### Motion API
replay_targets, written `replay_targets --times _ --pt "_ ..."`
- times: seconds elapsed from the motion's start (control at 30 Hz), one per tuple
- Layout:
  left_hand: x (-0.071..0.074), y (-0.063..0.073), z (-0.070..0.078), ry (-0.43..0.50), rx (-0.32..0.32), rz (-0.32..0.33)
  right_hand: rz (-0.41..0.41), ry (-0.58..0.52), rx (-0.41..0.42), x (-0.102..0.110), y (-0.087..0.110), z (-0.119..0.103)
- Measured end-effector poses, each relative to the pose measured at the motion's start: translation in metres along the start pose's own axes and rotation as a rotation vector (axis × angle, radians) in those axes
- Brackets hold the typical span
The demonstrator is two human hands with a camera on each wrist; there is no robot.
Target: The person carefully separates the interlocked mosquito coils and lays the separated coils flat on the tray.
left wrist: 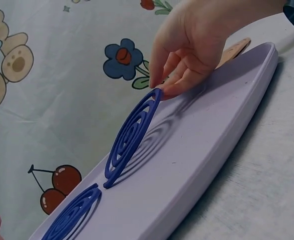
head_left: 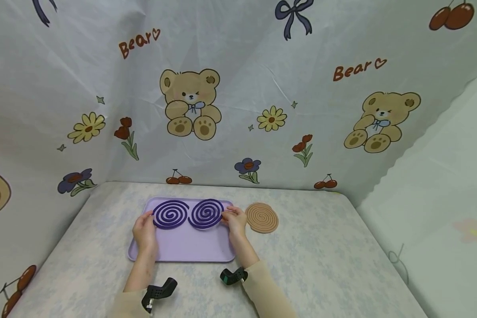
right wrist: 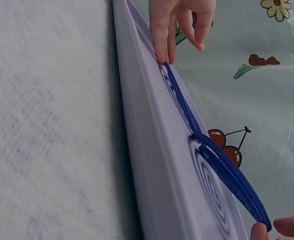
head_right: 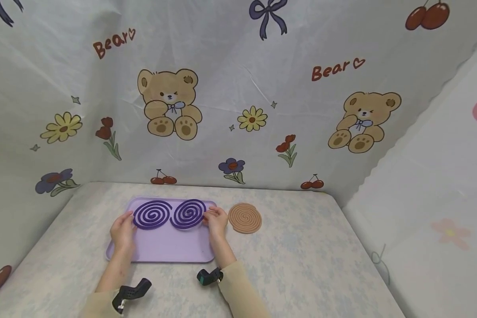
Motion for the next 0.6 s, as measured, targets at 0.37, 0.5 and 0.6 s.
replay_targets --times 0.37,0.5,0.6 --pt "-0.001 0.003 0.004 0.047 -0.021 0.013 0.016 0.208 -0.086 -0.007 0.029 -0.051" --pt "-0.002 0.005 0.006 0.070 -0.029 0.003 0.005 0.264 -0.028 -0.003 0.028 -0.059" --pt "-0.004 0.006 0.008 0.074 -0.036 -0.015 0.019 0.274 -0.008 0.007 0.021 -0.053"
Point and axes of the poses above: each hand's wrist, its own y-axis away from the middle knuckle, its own x-axis out of the back of the hand, z = x × y, the point moved 8 cm from there along -y, towards the middle knuckle, and after that the axes turned 8 degrees about -z, right-handed, at the moved point
